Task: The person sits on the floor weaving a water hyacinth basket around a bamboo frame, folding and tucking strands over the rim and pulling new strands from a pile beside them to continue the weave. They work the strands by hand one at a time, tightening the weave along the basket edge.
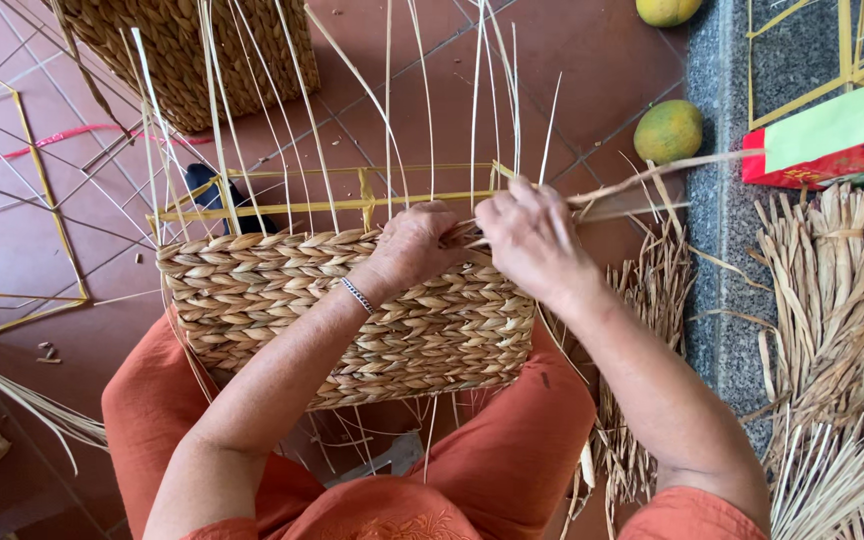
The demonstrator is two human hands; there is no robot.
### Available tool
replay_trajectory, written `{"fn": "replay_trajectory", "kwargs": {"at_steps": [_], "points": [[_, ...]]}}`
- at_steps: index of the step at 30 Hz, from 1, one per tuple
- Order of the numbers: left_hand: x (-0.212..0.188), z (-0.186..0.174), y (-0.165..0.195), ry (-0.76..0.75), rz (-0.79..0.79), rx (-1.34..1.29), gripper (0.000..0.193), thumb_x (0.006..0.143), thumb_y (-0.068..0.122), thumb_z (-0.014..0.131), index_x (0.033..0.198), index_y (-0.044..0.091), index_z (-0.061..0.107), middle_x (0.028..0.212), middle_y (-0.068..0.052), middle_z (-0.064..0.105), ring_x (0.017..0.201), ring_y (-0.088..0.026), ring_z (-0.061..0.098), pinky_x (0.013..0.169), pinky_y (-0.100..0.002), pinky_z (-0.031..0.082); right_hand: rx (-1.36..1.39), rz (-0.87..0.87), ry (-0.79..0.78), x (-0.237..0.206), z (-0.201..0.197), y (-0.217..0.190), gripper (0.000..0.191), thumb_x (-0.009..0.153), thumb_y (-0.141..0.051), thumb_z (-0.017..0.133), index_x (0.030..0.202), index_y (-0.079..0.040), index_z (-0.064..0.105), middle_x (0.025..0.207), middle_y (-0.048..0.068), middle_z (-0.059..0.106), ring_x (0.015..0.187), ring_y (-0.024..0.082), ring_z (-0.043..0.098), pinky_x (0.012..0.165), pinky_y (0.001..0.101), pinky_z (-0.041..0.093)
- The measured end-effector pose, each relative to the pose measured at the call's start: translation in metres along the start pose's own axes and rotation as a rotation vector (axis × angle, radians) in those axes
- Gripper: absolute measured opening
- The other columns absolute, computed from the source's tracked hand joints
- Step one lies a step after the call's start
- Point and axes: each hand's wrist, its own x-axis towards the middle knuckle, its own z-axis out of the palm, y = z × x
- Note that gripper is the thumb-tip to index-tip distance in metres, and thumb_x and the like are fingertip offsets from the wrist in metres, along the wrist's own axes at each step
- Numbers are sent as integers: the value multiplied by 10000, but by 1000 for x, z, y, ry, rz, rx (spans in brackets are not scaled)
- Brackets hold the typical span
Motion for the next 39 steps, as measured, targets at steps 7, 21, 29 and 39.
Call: {"fn": "replay_trajectory", "kwargs": {"at_steps": [7,21,29,39], "points": [[-3,10,-1,114,122,166,170,969,130,602,1095,28,653,1022,-136,623,983,-284,644,832,-402,563,879,438,-416,6,30,52,154,924,-182,712,1055,-114,755,922,113,805,770,204,774,661,392,612],[-6,20,-39,218,283,-25,142,977,13,571,1087,63,497,857,-131,675,809,-324,702,689,-433,570,515,275,341,-23,82,4,301,875,-249,834,848,-64,597,665,90,710,601,270,709,531,416,545],[14,27,-22,356,5,-52,602,930,106,670,1419,20,330,620,-148,672,529,-377,634,521,-506,505,650,487,113,-58,88,28,244,940,-307,786,922,-73,718,659,71,716,527,188,705,498,344,576],[15,38,-28,313,198,357,217,947,39,607,1142,83,524,723,-101,627,594,-229,656,478,-388,527,6,311,657,-83,76,24,247,878,-249,927,916,-122,719,934,29,633,923,185,549,820,351,474]]}}
